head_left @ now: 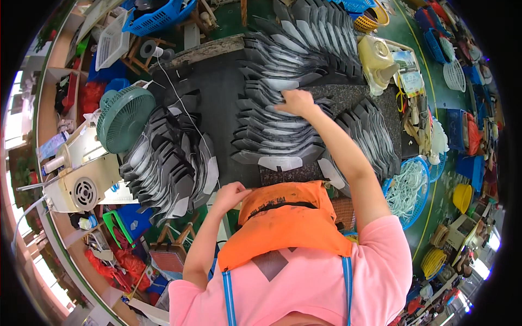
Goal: The person trims loose threads from stacked fabric pieces using thread snips, swaps an empty thread spool on a holder for a new one, and continues trimming threads from the fabric pieces.
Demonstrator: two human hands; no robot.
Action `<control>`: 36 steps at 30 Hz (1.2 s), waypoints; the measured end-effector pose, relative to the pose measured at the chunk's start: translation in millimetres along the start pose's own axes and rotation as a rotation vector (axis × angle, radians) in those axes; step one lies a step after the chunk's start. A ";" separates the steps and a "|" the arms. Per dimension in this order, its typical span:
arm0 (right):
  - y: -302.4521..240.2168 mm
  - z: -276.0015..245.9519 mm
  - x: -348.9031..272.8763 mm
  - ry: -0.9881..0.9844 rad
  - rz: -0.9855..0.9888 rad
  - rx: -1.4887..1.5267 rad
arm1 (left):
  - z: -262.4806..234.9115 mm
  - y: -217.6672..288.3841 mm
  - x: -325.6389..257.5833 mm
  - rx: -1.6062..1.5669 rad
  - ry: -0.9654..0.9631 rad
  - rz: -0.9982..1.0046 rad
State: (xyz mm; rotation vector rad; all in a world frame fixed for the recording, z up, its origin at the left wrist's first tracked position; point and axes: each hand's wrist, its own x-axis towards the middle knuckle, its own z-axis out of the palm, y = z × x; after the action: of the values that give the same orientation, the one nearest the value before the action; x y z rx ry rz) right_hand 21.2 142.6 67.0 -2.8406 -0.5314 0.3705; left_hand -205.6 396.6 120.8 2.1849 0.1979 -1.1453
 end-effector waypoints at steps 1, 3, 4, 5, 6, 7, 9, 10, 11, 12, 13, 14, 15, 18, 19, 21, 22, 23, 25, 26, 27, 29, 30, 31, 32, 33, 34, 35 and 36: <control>-3.8 12.6 -3.9 0.057 -0.038 0.080 | -9.2 7.8 -5.8 -0.139 0.026 -0.004; -22.6 14.0 -10.2 0.106 -0.180 0.165 | -7.7 10.1 -9.7 -0.250 0.046 0.115; -35.6 12.5 -8.3 0.124 -0.234 0.190 | -9.4 21.9 -13.4 -0.573 -0.110 0.145; -48.4 11.9 -8.8 0.145 -0.283 0.215 | -10.2 35.5 -18.0 -0.890 -0.272 0.173; -59.1 14.2 -6.7 0.323 -0.283 0.234 | -6.1 45.4 -19.2 -0.992 -0.314 0.251; -61.2 13.5 -12.7 0.324 -0.277 0.239 | -3.2 52.0 -18.5 -0.987 -0.316 0.246; -73.7 -0.4 -24.0 0.455 -0.006 0.375 | -5.3 58.6 -9.8 -1.202 0.049 0.336; -67.6 7.4 -34.2 0.427 -0.045 0.480 | -16.0 59.7 -4.3 -1.296 0.098 0.412; -68.6 1.5 -53.3 0.115 -0.027 0.764 | -25.7 62.9 -2.1 -1.384 0.153 0.497; -76.8 -15.5 -79.1 -0.209 -0.001 1.036 | -32.3 67.7 -1.6 -1.401 0.188 0.570; -90.4 -42.1 -105.3 -0.398 -0.003 1.261 | -36.2 67.3 0.5 -1.409 0.173 0.610; -102.8 -54.8 -125.0 -0.410 0.063 1.310 | -39.1 72.7 -0.4 -1.408 0.141 0.614; -113.3 -59.7 -135.6 -0.419 0.128 1.358 | -42.2 77.1 -0.7 -1.406 0.108 0.622; -124.9 -47.5 -144.8 -0.191 0.108 1.372 | -42.5 77.1 1.4 -1.423 0.031 0.636; -128.4 -44.1 -145.9 -0.184 0.114 1.372 | -42.2 78.2 0.5 -1.421 0.022 0.636; -134.6 -38.2 -147.7 -0.060 0.184 1.493 | -42.0 80.8 -2.0 -1.472 -0.030 0.692; -136.2 -39.2 -148.9 -0.052 0.190 1.494 | -42.1 81.1 -2.6 -1.469 -0.039 0.691; -137.9 -41.6 -149.5 -0.042 0.192 1.474 | -42.6 81.1 -3.0 -1.483 -0.048 0.701; -140.7 -40.8 -151.2 -0.025 0.199 1.455 | -43.4 84.7 -6.5 -1.495 -0.064 0.710; -141.5 -38.1 -152.0 -0.007 0.151 1.339 | -43.9 89.4 -9.9 -1.500 -0.070 0.724; -141.9 -35.9 -152.9 0.011 0.105 1.222 | -43.9 91.1 -11.4 -1.506 -0.076 0.738; -136.8 -35.1 -157.0 0.059 0.160 1.450 | -54.9 81.0 -6.8 -1.062 -0.050 0.678; -128.2 -39.2 -160.4 -0.015 0.210 1.617 | -60.1 73.4 -3.8 -0.624 -0.018 0.607; -116.3 -42.8 -163.1 -0.091 0.261 1.782 | -60.0 62.1 3.4 -0.550 -0.055 0.575; -101.9 -38.7 -166.8 -0.102 0.279 1.816 | -66.7 64.0 1.2 -0.409 -0.060 0.505; -90.0 -30.7 -170.4 -0.116 0.295 1.851 | -71.8 66.0 -1.3 -0.269 -0.063 0.434; -82.9 -22.3 -174.9 -0.107 0.314 1.852 | -69.8 62.8 0.8 -0.370 -0.008 0.413; -78.3 -12.9 -179.2 -0.098 0.298 1.541 | -66.9 46.3 12.0 -0.397 -0.033 0.402; -75.8 -1.7 -184.2 -0.091 0.282 1.227 | -57.7 35.9 17.5 -0.325 -0.012 0.365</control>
State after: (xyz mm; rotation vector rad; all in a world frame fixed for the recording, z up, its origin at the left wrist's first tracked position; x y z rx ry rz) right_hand -168.9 141.2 126.3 -1.6885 0.1120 0.6022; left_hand -140.9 401.3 147.6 1.8323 -0.0217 -0.8546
